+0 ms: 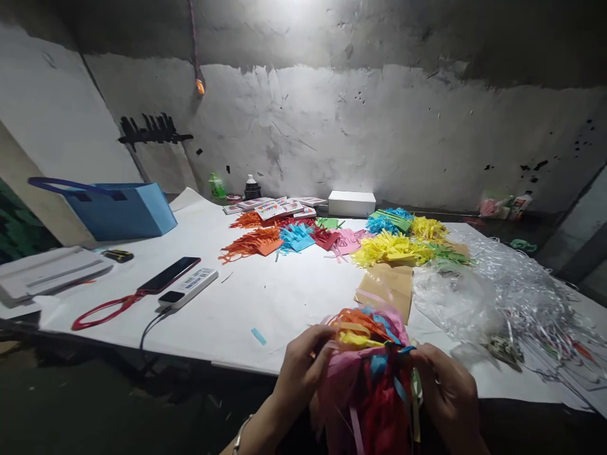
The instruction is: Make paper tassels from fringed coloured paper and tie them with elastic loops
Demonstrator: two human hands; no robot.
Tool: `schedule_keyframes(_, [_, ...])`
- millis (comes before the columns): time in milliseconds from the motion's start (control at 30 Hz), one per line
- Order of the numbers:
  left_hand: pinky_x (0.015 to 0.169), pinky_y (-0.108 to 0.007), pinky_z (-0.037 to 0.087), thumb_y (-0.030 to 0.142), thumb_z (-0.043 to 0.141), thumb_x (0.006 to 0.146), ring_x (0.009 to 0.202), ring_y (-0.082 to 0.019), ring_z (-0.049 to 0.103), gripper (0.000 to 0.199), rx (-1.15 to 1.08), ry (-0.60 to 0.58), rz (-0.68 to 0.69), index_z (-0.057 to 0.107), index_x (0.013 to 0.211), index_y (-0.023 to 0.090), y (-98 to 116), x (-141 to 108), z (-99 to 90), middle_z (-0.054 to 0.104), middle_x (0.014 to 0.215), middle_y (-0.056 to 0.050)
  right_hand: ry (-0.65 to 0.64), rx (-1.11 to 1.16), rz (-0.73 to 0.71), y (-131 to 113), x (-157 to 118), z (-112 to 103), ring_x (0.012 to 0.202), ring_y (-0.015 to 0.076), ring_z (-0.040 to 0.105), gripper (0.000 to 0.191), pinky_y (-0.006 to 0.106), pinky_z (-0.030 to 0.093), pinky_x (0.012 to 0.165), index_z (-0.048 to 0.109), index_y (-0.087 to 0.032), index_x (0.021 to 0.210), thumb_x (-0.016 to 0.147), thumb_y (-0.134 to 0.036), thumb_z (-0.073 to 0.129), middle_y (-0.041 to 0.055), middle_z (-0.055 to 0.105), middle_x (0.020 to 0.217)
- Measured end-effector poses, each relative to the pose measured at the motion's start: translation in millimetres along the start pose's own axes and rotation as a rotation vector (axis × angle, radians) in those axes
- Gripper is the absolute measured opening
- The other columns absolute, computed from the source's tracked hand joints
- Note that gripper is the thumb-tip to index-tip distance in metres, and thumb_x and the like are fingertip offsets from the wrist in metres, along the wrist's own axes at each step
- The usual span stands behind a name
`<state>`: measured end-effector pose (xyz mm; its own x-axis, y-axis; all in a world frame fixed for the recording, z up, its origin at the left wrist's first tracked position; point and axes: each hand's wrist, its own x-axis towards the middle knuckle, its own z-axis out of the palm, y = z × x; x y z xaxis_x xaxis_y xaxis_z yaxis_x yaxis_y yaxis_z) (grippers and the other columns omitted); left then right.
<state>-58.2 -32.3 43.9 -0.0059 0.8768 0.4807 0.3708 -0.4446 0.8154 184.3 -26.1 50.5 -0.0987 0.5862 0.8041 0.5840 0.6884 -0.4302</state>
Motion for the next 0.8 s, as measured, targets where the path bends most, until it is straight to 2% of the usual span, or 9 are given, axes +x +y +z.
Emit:
schedule_keyframes(100, [0.063,-0.025,0.049,0.044,0.058,0.093,0.069,-0.017,0.062,0.03,-0.164,-0.148,-0.295,0.07,0.089,0.017,-14,-18,-13.1,0.07,0.077,-0.002,0.041,-0.012,0.115,10,-7,-2,0.052,0.0134,0.066,0.03,0.02,0.046,0.051,0.066,-0.024,0.08,0.101,-0.036,0.049,-0.0022,0.071,0.065])
schedule_keyframes(167, [0.059,-0.024,0.047,0.048,0.056,0.093,0.064,-0.015,0.059,0.034,-0.184,-0.225,-0.398,0.069,0.09,0.016,-24,-27,-23.0,0.067,0.073,-0.001,0.039,0.004,0.156,14,-9,-1,0.054,0.0137,0.068,0.032,0.02,0.048,0.053,0.067,-0.024,0.079,0.102,-0.037,0.048,-0.0023,0.071,0.065])
schedule_keyframes(267, [0.065,-0.029,0.051,0.041,0.057,0.091,0.068,-0.018,0.062,0.03,0.026,-0.162,-0.451,0.068,0.104,0.016,-38,-33,-38.0,0.069,0.086,-0.004,0.054,0.017,0.176,15,-9,1,0.055,0.0144,0.067,0.033,0.021,0.048,0.053,0.067,-0.024,0.078,0.101,-0.038,0.048,-0.0013,0.071,0.065])
schedule_keyframes(400, [0.093,-0.048,0.053,0.038,0.057,0.092,0.112,-0.031,0.063,0.046,0.244,0.043,-0.246,0.053,0.133,0.019,-33,-31,-46.0,0.06,0.131,-0.017,0.024,0.047,0.113,6,-8,5,0.046,0.0136,0.058,0.032,0.023,0.043,0.048,0.065,-0.024,0.074,0.1,-0.037,0.05,-0.0019,0.063,0.056])
schedule_keyframes(500, [0.115,-0.062,0.03,0.035,0.075,0.081,0.14,-0.038,0.041,0.08,0.288,-0.098,0.115,0.035,0.15,0.027,-12,-24,-29.7,0.046,0.151,-0.017,-0.08,0.157,0.021,-5,-12,13,0.047,0.0139,0.057,0.033,0.024,0.042,0.05,0.064,-0.024,0.072,0.1,-0.031,0.048,-0.001,0.062,0.056])
schedule_keyframes(567, [0.116,-0.064,0.026,0.02,0.076,0.079,0.133,-0.036,0.049,0.086,0.285,-0.187,0.275,0.032,0.152,0.031,-2,-20,-11.7,0.058,0.139,-0.014,-0.125,0.251,0.023,-11,-15,20,0.052,0.0147,0.061,0.031,0.024,0.045,0.054,0.064,-0.024,0.074,0.1,-0.031,0.048,0.0002,0.066,0.062])
schedule_keyframes(667, [0.099,-0.047,0.051,0.003,0.064,0.08,0.105,-0.025,0.067,0.084,0.184,-0.234,0.282,0.031,0.151,0.035,0,-16,10.7,0.069,0.118,-0.008,-0.169,0.46,0.192,-16,-17,26,0.055,0.0159,0.064,0.022,0.022,0.049,0.052,0.064,-0.025,0.096,0.096,-0.046,0.056,-0.0007,0.069,0.068])
schedule_keyframes(733, [0.088,-0.039,0.057,0.003,0.066,0.078,0.102,-0.025,0.068,0.089,0.137,-0.278,0.259,0.029,0.152,0.036,-4,-16,17.2,0.067,0.125,-0.01,-0.278,0.61,0.295,-19,-15,28,0.06,0.0175,0.069,0.046,0.022,0.052,0.054,0.058,-0.027,0.12,0.087,-0.058,0.066,-0.0006,0.073,0.078])
schedule_keyframes(800, [0.089,-0.041,0.057,0.003,0.067,0.078,0.108,-0.028,0.067,0.09,0.175,-0.358,0.245,0.029,0.152,0.036,-4,-16,16.5,0.065,0.129,-0.011,-0.409,0.68,0.307,-21,-13,30,0.07,0.019,0.072,0.058,0.023,0.056,0.062,0.055,-0.028,0.131,0.084,-0.058,0.07,0.0013,0.076,0.089])
